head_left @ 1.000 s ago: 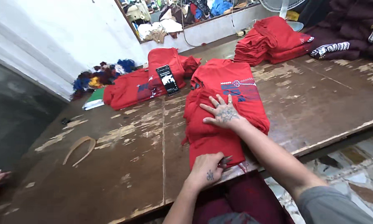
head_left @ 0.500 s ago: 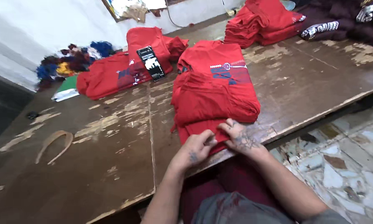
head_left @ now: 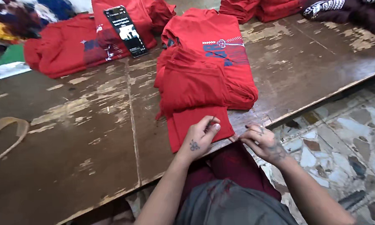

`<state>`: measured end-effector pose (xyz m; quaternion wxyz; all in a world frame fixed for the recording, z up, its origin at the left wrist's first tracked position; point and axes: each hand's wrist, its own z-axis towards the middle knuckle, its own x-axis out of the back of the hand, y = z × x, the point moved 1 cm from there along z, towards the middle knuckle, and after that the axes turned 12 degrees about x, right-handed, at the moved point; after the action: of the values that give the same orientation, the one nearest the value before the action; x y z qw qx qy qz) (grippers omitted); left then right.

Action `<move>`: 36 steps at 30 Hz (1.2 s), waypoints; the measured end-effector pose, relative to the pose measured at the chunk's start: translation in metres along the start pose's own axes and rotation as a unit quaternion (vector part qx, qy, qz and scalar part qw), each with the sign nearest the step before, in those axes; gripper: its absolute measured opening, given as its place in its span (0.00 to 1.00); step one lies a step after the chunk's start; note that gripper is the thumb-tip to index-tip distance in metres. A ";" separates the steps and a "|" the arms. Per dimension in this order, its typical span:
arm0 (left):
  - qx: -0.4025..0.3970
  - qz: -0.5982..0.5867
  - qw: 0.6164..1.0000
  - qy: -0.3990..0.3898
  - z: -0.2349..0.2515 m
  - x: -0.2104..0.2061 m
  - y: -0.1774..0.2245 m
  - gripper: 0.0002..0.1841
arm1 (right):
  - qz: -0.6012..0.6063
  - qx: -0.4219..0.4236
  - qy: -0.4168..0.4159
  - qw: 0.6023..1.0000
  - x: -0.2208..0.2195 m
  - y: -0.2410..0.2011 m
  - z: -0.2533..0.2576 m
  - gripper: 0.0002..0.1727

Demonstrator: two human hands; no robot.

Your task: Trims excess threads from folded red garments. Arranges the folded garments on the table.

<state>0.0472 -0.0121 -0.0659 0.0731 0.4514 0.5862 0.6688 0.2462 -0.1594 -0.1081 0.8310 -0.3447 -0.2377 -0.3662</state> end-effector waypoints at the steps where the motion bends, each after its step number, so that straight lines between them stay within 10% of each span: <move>1: -0.001 -0.034 0.999 0.002 -0.002 0.002 -0.002 0.17 | 0.018 -0.008 -0.009 1.000 0.006 -0.001 -0.005 0.13; 12: -0.017 -0.053 0.998 0.039 0.003 -0.020 0.001 0.20 | -0.131 -0.077 -0.047 0.987 -0.027 -0.007 0.031 0.25; 18: -0.023 -0.025 0.999 0.034 0.002 -0.021 0.000 0.25 | -0.046 -0.019 0.011 0.999 -0.024 -0.001 0.022 0.10; 26: -0.065 0.171 0.979 -0.096 -0.004 0.000 0.009 0.18 | 0.019 -0.015 0.048 0.999 -0.010 0.003 0.009 0.11; 36: -0.135 0.220 0.965 -0.054 -0.005 -0.003 0.004 0.18 | 0.043 -0.017 0.098 0.994 -0.010 0.001 0.006 0.11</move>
<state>0.0469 -0.0191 -0.0638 0.0162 0.5906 0.3716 0.7162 0.2399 -0.1504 -0.1109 0.8595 -0.3308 -0.1338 -0.3659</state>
